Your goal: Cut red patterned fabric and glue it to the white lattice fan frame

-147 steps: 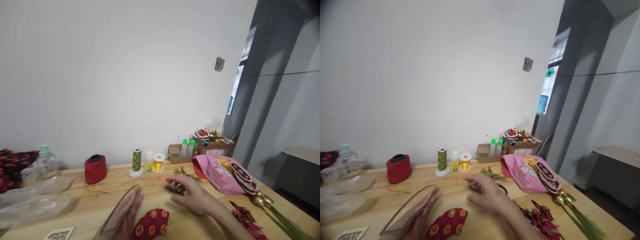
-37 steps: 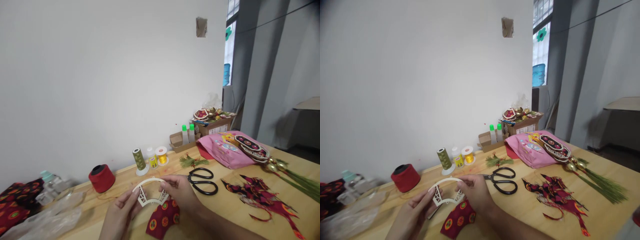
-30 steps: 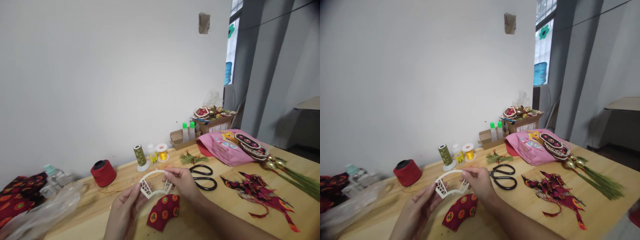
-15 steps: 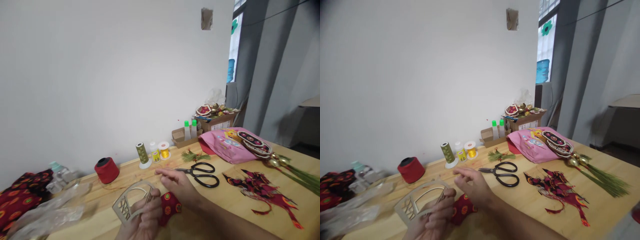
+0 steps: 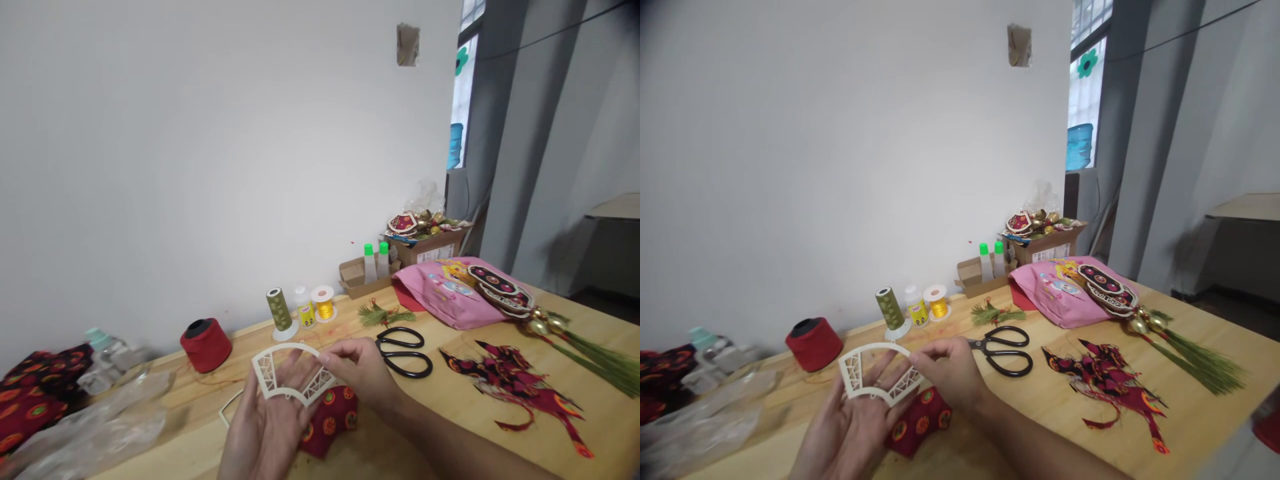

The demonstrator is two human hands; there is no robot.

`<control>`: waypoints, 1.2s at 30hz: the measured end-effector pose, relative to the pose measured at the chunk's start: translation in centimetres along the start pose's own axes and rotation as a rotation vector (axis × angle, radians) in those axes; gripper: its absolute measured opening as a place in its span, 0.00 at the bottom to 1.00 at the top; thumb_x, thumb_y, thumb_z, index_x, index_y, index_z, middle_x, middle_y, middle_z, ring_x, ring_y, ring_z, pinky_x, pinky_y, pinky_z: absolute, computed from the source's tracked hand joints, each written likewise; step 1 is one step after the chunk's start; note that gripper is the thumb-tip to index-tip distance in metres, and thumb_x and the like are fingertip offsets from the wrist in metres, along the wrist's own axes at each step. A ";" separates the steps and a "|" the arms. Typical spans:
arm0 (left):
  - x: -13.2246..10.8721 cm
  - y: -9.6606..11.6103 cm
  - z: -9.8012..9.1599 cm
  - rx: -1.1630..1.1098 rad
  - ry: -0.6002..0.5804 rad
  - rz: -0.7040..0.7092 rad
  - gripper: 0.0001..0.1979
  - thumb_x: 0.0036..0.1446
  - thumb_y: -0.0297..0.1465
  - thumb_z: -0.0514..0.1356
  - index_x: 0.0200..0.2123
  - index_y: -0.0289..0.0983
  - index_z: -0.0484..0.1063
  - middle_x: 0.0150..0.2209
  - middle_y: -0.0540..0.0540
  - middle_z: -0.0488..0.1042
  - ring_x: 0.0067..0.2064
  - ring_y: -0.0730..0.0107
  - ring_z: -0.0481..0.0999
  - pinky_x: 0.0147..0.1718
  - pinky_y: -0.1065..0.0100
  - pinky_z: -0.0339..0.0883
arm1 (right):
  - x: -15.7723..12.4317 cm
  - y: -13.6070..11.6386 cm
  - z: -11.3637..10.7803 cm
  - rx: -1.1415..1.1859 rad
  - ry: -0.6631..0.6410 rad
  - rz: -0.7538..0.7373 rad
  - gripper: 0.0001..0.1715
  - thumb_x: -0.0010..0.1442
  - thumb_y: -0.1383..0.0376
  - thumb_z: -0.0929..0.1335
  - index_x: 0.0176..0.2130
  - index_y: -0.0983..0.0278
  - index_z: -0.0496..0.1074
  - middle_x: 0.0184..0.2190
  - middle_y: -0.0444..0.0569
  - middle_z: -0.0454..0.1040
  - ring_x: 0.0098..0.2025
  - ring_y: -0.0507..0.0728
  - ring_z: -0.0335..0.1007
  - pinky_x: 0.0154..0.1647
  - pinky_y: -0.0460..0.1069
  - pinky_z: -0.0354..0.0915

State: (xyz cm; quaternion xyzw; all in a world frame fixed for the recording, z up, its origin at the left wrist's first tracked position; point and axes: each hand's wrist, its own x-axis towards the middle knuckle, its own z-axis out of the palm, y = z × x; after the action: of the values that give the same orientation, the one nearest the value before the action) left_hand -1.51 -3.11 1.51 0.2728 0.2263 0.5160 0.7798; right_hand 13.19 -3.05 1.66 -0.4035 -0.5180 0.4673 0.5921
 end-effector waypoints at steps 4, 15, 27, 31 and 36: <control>-0.4 0.8 1.2 0.078 0.225 0.198 0.10 0.52 0.31 0.55 0.36 0.34 0.72 0.41 0.36 0.75 0.46 0.54 0.70 0.39 0.56 0.69 | 0.0 -0.1 0.1 -0.008 0.036 0.010 0.09 0.44 0.65 0.68 0.19 0.67 0.74 0.16 0.43 0.70 0.19 0.49 0.61 0.22 0.44 0.58; -0.5 0.7 1.4 0.229 0.429 0.251 0.07 0.51 0.22 0.54 0.33 0.30 0.72 0.33 0.39 0.77 0.41 0.58 0.74 0.40 0.61 0.69 | 0.1 -0.1 -0.1 0.010 0.023 0.018 0.10 0.42 0.68 0.64 0.16 0.66 0.73 0.15 0.41 0.69 0.19 0.50 0.60 0.22 0.45 0.59; -1.0 -0.1 2.3 0.221 0.281 0.148 0.16 0.49 0.25 0.58 0.43 0.35 0.67 0.42 0.40 0.74 0.47 0.57 0.70 0.41 0.61 0.69 | 0.7 -0.3 -0.9 -0.281 -0.134 -0.005 0.18 0.52 0.59 0.62 0.23 0.68 0.74 0.18 0.43 0.70 0.22 0.51 0.62 0.23 0.45 0.58; -0.9 -0.3 1.8 0.217 0.289 0.108 0.20 0.48 0.23 0.58 0.47 0.34 0.64 0.42 0.36 0.74 0.45 0.54 0.71 0.41 0.54 0.67 | 1.0 -2.3 -5.4 -0.729 -0.127 -0.031 0.11 0.49 0.64 0.65 0.32 0.66 0.74 0.32 0.50 0.73 0.35 0.58 0.65 0.36 0.50 0.59; -1.1 -0.1 1.7 0.107 0.195 -0.097 0.25 0.47 0.21 0.56 0.51 0.31 0.60 0.44 0.31 0.72 0.47 0.48 0.69 0.44 0.46 0.61 | -0.4 -2.6 -9.8 -1.243 -0.148 0.036 0.19 0.39 0.76 0.64 0.35 0.70 0.70 0.35 0.59 0.70 0.38 0.62 0.64 0.38 0.53 0.57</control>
State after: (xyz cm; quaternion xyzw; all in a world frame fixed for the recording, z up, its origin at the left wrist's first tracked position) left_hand -0.75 -4.49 2.77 0.2514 0.3412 0.4890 0.7624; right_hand 23.19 -4.03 2.69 -0.6478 -0.7256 0.1153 0.2013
